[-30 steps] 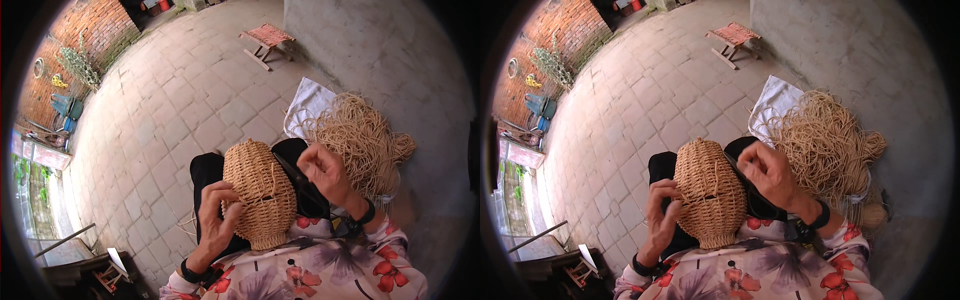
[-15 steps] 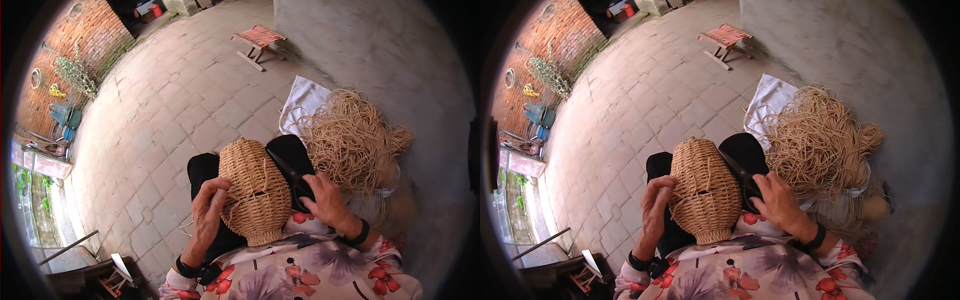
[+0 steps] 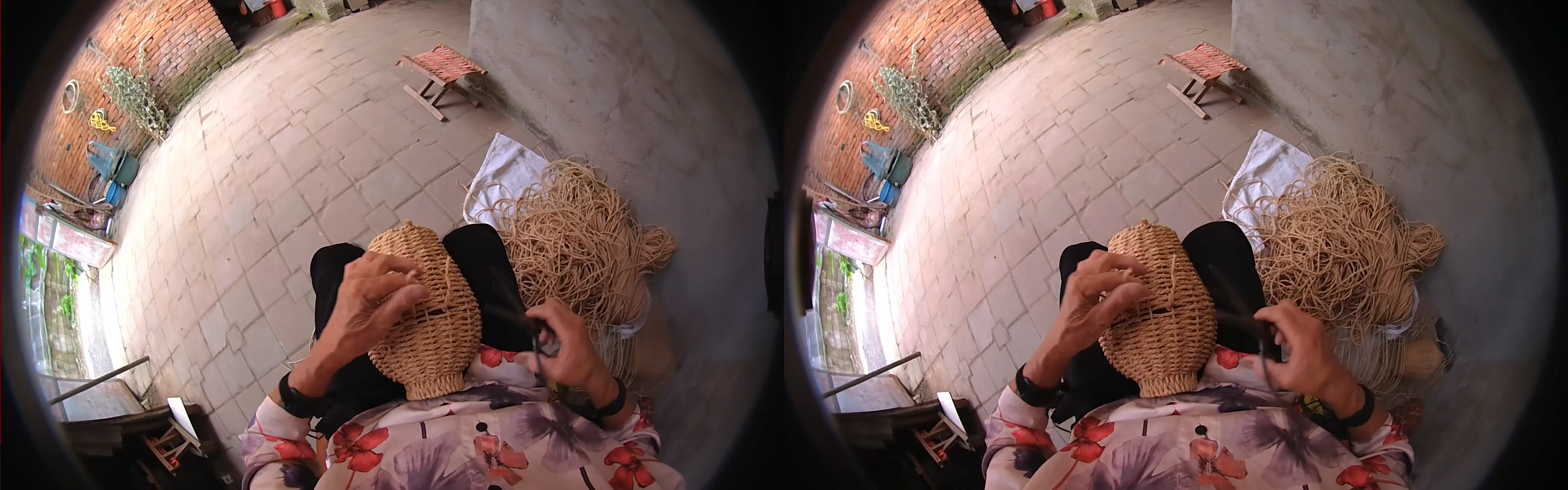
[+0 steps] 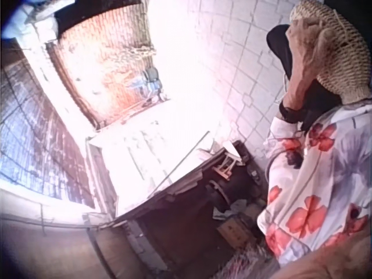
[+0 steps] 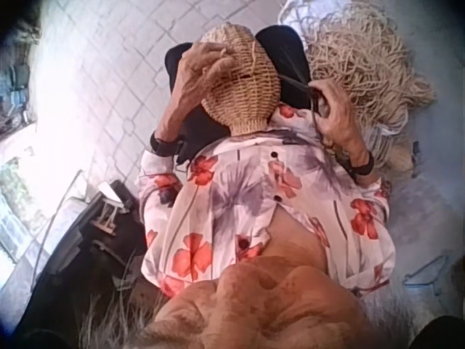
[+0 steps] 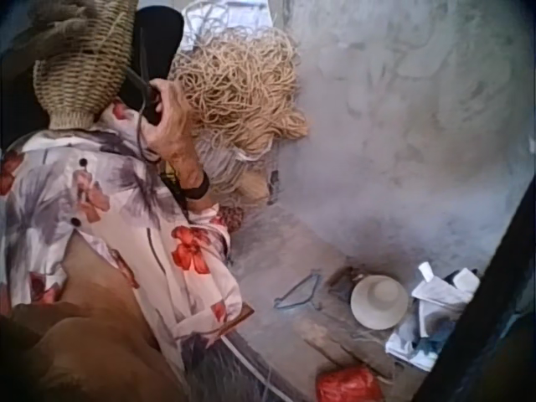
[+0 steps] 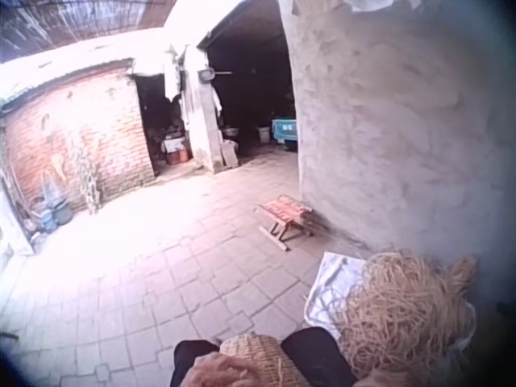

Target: The person is weaving a straw basket using a weaving tool and scissors.

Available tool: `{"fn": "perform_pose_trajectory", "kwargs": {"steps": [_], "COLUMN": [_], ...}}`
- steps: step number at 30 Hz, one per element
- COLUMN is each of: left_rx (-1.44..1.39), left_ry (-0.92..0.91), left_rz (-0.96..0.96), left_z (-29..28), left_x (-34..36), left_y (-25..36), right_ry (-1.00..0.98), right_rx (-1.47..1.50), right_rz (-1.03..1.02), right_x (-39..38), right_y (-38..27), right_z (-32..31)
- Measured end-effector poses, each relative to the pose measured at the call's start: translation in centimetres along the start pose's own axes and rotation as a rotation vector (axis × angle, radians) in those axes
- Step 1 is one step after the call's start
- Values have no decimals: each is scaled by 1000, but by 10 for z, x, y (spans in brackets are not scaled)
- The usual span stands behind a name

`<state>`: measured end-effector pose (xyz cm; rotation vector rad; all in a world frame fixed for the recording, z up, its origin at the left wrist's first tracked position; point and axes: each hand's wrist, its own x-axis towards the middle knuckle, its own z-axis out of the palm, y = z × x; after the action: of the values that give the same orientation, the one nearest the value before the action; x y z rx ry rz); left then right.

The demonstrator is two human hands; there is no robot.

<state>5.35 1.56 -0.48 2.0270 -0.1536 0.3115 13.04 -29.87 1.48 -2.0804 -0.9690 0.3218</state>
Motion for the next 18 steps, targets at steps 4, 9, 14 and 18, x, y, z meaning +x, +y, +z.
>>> {"fn": "perform_pose_trajectory", "kwargs": {"steps": [4, 9, 14, 18], "left_rx": [249, 271, 279, 158], "left_ry": [-31, 17, 31, 47], "left_rz": [61, 106, 133, 156], "left_z": [-19, -23, -23, -20], "left_x": [-2, 0, 0, -1], "left_y": [13, 23, 25, 19], "right_ry": [-43, -260, -260, -328], "right_rx": [-294, -366, -339, -341], "right_rz": [-188, -221, -292, -245], "right_x": [25, 53, 65, 64], "right_y": [-28, -49, -49, -49], "right_z": [14, 23, 32, 32]}}
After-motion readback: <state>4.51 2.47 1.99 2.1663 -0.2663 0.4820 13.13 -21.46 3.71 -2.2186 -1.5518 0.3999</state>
